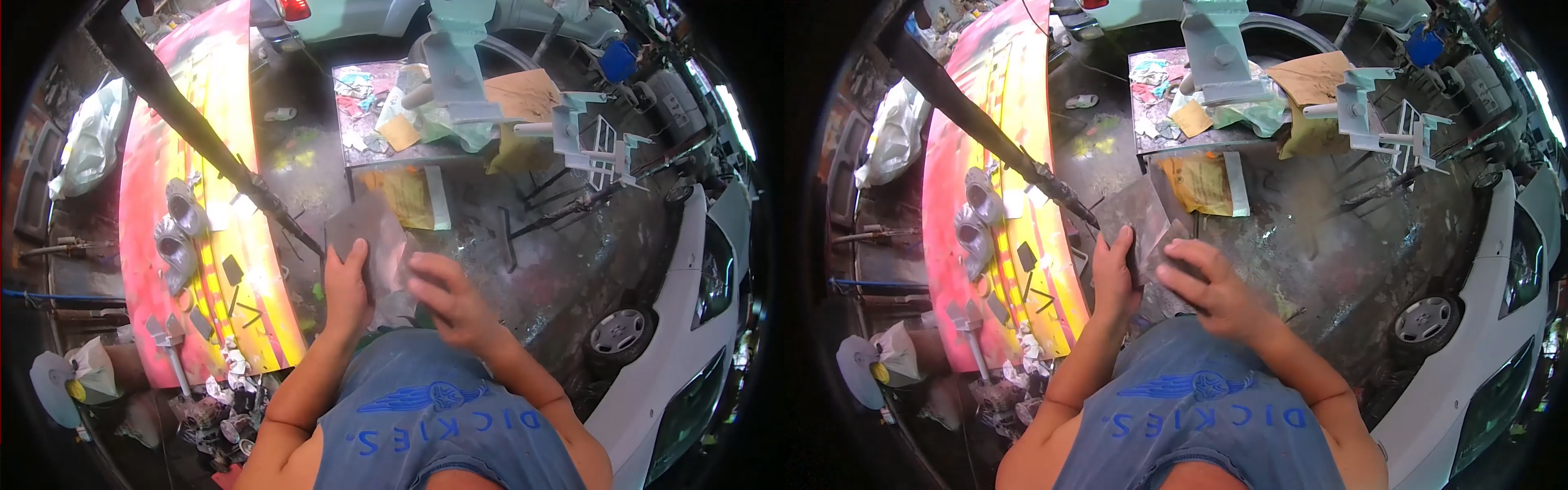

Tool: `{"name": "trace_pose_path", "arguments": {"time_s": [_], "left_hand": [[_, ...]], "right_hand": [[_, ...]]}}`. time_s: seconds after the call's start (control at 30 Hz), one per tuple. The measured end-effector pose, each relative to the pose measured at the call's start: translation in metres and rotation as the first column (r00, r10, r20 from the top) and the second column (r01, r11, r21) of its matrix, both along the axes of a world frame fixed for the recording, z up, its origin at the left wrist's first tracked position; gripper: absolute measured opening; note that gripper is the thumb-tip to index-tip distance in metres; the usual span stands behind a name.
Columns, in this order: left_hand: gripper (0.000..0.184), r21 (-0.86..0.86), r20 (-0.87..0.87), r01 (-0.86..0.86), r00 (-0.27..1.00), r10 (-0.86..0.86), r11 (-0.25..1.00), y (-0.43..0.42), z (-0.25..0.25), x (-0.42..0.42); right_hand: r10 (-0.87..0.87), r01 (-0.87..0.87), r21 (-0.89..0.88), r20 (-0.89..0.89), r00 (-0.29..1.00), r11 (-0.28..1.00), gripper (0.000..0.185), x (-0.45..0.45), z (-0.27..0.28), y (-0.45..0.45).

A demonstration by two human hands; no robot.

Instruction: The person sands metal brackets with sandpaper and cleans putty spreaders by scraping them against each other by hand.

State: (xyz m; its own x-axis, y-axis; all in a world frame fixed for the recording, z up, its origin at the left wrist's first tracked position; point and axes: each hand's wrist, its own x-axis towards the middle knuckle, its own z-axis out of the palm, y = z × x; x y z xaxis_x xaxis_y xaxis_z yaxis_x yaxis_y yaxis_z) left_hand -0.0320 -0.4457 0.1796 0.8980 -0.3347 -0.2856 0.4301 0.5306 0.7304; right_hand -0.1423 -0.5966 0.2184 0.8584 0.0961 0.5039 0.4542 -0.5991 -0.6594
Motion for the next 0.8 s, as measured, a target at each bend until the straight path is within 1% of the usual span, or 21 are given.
{"name": "trace_pose_path", "arguments": {"time_s": [0.03, 0.13, 0.23, 0.33, 0.37, 0.43, 0.47, 0.5, 0.53, 0.57, 0.6, 0.63, 0.67, 0.7, 0.73, 0.8], "left_hand": [[0.034, -0.015, -0.084, 0.003, 0.996, -0.005, 1.000, -0.001, 0.004, -0.004], [0.034, -0.002, -0.091, 0.008, 0.996, -0.008, 1.000, 0.002, -0.011, -0.005], [0.033, 0.018, -0.145, -0.017, 0.989, 0.020, 1.000, 0.009, -0.014, -0.006], [0.034, 0.141, 0.101, 0.041, 0.993, -0.056, 0.989, 0.016, -0.005, -0.002], [0.033, 0.216, 0.198, 0.059, 0.975, -0.103, 0.975, 0.016, -0.006, -0.003], [0.032, 0.402, 0.361, 0.082, 0.901, -0.240, 0.912, 0.011, -0.005, -0.009], [0.032, 0.490, 0.430, 0.077, 0.845, -0.317, 0.868, 0.010, -0.003, -0.012], [0.031, 0.618, 0.426, 0.025, 0.829, -0.362, 0.785, 0.008, 0.000, -0.013], [0.030, 0.587, 0.464, -0.024, 0.829, -0.312, 0.809, 0.005, 0.005, -0.013], [0.030, 0.553, 0.500, -0.076, 0.827, -0.257, 0.830, 0.001, 0.011, -0.013], [0.030, 0.518, 0.532, -0.130, 0.823, -0.199, 0.846, -0.003, 0.018, -0.013], [0.028, 0.526, 0.561, -0.185, 0.809, -0.175, 0.830, -0.005, 0.016, -0.012], [0.027, 0.542, 0.554, -0.195, 0.814, -0.173, 0.817, -0.004, 0.017, -0.011], [0.027, 0.558, 0.548, -0.206, 0.819, -0.170, 0.804, -0.005, 0.018, -0.010], [0.027, 0.571, 0.543, -0.217, 0.824, -0.166, 0.792, -0.006, 0.019, -0.008], [0.028, 0.489, 0.600, -0.288, 0.796, -0.077, 0.823, -0.011, 0.025, -0.004]], "right_hand": [[0.034, -0.034, -0.053, 0.011, 0.999, 0.998, 0.067, -0.001, -0.006, 0.003], [-0.035, 0.027, -0.134, -0.058, 0.998, 0.991, 0.067, -0.007, -0.037, -0.006], [-0.110, 0.048, -0.239, -0.254, 0.961, 0.970, 0.068, -0.019, -0.055, -0.037], [-0.176, 0.109, -0.294, -0.213, 0.961, 0.949, 0.062, -0.017, -0.050, -0.061], [-0.206, 0.137, -0.374, -0.149, 0.967, 0.917, 0.059, -0.013, -0.040, -0.065], [-0.260, 0.220, -0.515, -0.007, 0.965, 0.829, 0.051, -0.002, -0.006, -0.062], [-0.245, 0.208, -0.527, 0.000, 0.969, 0.824, 0.048, 0.002, -0.004, -0.059], [-0.230, 0.197, -0.540, 0.006, 0.973, 0.819, 0.044, 0.006, -0.003, -0.053], [-0.210, 0.181, -0.554, 0.012, 0.978, 0.813, 0.041, 0.009, -0.003, -0.049], [-0.150, 0.117, -0.574, -0.011, 0.989, 0.810, 0.038, 0.009, -0.008, -0.047], [-0.121, 0.089, -0.534, -0.025, 0.992, 0.841, 0.036, 0.008, -0.010, -0.041], [-0.090, 0.060, -0.491, -0.038, 0.995, 0.869, 0.035, 0.005, -0.012, -0.032], [-0.058, 0.030, -0.445, -0.051, 0.997, 0.895, 0.034, 0.000, -0.014, -0.024], [-0.016, -0.010, -0.450, -0.054, 0.998, 0.893, 0.037, -0.006, -0.016, -0.019], [0.012, -0.061, -0.443, -0.113, 0.994, 0.894, 0.038, -0.011, -0.018, -0.016], [0.067, -0.161, -0.421, -0.230, 0.971, 0.893, 0.040, -0.021, -0.024, -0.014]]}}
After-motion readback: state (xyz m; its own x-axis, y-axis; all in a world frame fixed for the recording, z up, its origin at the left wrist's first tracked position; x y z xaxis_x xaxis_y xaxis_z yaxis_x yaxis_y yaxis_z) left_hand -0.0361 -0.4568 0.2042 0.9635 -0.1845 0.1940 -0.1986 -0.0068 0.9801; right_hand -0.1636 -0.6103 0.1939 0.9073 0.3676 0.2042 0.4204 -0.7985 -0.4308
